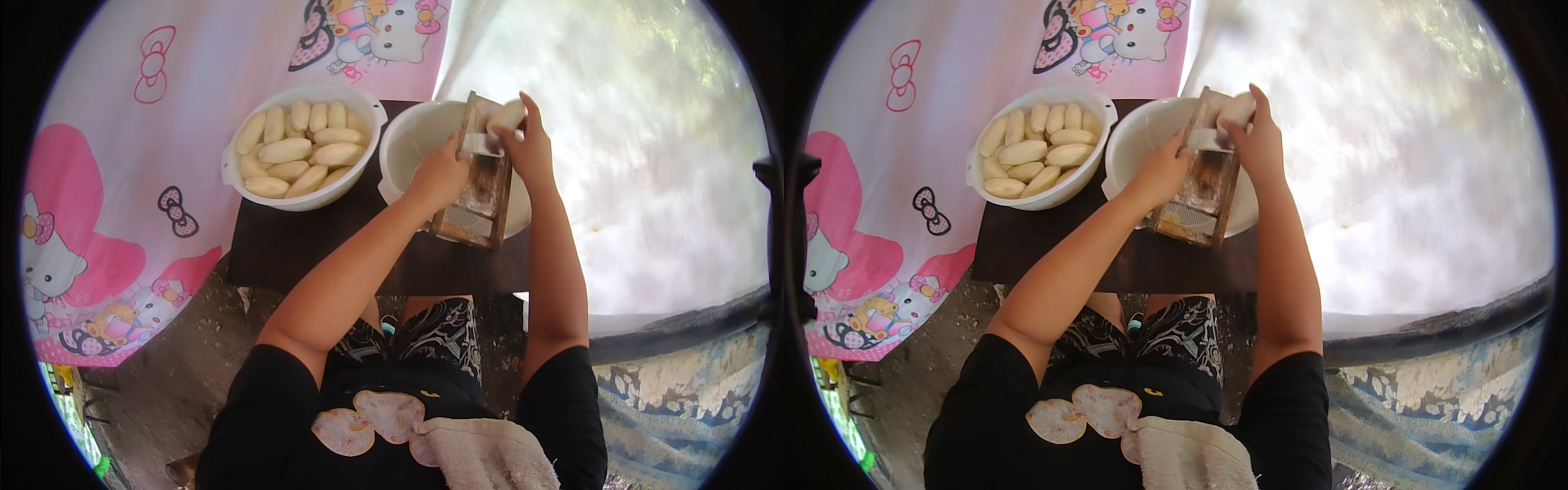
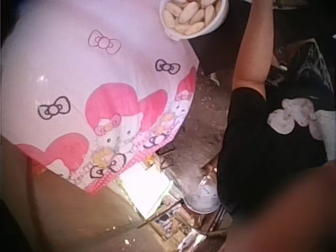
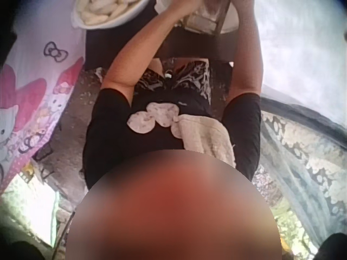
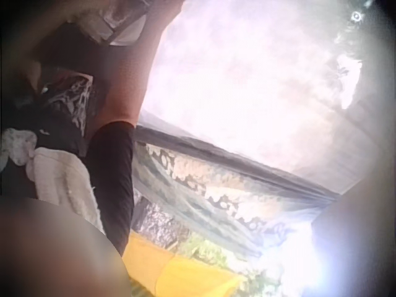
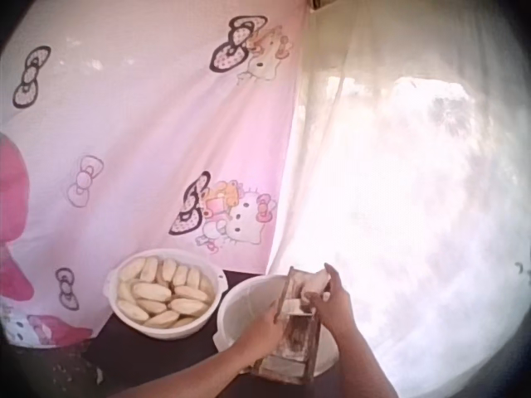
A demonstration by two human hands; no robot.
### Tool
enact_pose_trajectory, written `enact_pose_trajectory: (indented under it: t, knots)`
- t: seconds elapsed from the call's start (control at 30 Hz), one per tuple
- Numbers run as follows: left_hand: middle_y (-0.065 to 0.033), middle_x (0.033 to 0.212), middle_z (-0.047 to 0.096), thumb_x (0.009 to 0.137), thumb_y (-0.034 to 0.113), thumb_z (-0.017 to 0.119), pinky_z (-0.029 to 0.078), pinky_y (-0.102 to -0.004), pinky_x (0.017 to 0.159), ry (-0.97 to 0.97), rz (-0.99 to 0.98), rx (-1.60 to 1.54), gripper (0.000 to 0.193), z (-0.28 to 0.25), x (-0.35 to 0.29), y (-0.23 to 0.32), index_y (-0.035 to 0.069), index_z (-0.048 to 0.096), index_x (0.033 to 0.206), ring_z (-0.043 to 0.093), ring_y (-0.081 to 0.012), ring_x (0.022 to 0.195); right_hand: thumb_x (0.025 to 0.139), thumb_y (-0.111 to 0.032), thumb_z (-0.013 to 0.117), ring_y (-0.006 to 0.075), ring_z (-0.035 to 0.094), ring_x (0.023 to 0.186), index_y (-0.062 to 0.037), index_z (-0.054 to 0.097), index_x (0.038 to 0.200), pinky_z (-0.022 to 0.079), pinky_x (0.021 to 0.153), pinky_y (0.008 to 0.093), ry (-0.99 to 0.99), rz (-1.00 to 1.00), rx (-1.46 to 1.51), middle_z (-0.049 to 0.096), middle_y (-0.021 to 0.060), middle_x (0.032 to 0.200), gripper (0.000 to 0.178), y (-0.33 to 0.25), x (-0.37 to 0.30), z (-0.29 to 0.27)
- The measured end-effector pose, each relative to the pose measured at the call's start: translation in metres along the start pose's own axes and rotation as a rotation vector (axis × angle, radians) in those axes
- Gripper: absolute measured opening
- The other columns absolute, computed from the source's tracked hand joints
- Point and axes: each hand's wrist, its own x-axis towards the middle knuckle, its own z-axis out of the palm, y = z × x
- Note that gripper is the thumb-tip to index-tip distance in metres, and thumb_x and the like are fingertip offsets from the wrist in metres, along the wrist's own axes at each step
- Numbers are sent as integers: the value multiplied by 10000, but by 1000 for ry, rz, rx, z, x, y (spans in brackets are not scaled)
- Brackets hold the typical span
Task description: The person grates peeled white root vegetables using a handheld metal grater over a white bowl. They repeatedly pick up vegetables from a second bowl, grate them into the first bowl, and continue the process throughout the clip.
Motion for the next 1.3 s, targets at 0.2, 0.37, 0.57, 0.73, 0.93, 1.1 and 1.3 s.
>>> enact_pose_trajectory:
  t: [0.2, 0.37, 0.57, 0.73, 0.93, 1.1, 1.3]
  knots:
    - [-302, 1258, 539, 949, 275, 427, 399, -451, 1011, -7, -72, -38, 564, -2, -2, -2, -6, 352, 1432, 526, -419, 1178, 739, 61, 676, 333, 592, 1114, -36, 406, 1385, 487, 947, 374, -127, 75, 38, 574, 191, 1247, 708, -45, -89, -10]
    - [-305, 1267, 532, 949, 269, 429, 397, -445, 1015, -5, -23, -98, 559, 0, 1, -12, -6, 356, 1430, 521, -420, 1185, 790, -108, 701, 310, 651, 964, -96, 383, 1411, 505, 795, 372, -79, 26, -14, 648, 210, 1056, 698, -1, -10, 9]
    - [-308, 1270, 528, 946, 264, 428, 389, -444, 1024, -29, -40, -25, 561, -6, -5, 4, -14, 355, 1428, 517, -419, 1190, 765, -95, 734, 303, 653, 975, -90, 402, 1404, 515, 848, 377, -7, -10, -14, 656, 189, 1049, 720, -13, -29, -3]
    - [-309, 1281, 519, 947, 256, 418, 389, -443, 1025, 22, -19, -78, 558, -1, -3, -7, -14, 352, 1431, 513, -417, 1195, 708, 39, 719, 284, 584, 1132, -65, 435, 1383, 470, 952, 379, -126, 47, 82, 596, 188, 1224, 739, -41, -93, -11]
    - [-306, 1300, 505, 947, 256, 425, 385, -441, 1030, -27, -31, -105, 565, -2, 2, -10, -13, 343, 1436, 500, -419, 1208, 790, -147, 715, 342, 653, 914, -78, 393, 1393, 508, 778, 403, 6, 15, -124, 650, 224, 1009, 687, 1, 5, 13]
    - [-299, 1306, 507, 950, 264, 428, 383, -434, 1034, -28, -42, -59, 567, -6, -4, 0, -13, 342, 1437, 497, -418, 1216, 743, -98, 751, 319, 644, 995, -96, 415, 1393, 518, 841, 383, -12, -40, -8, 656, 198, 1053, 731, -13, -37, -3]
    - [-307, 1305, 504, 951, 265, 430, 380, -436, 1034, 28, -5, -114, 562, 0, 0, -13, 0, 347, 1439, 495, -421, 1218, 726, -106, 752, 338, 590, 1091, -87, 453, 1369, 473, 919, 407, -44, -114, -7, 613, 195, 1172, 709, -17, -69, -1]
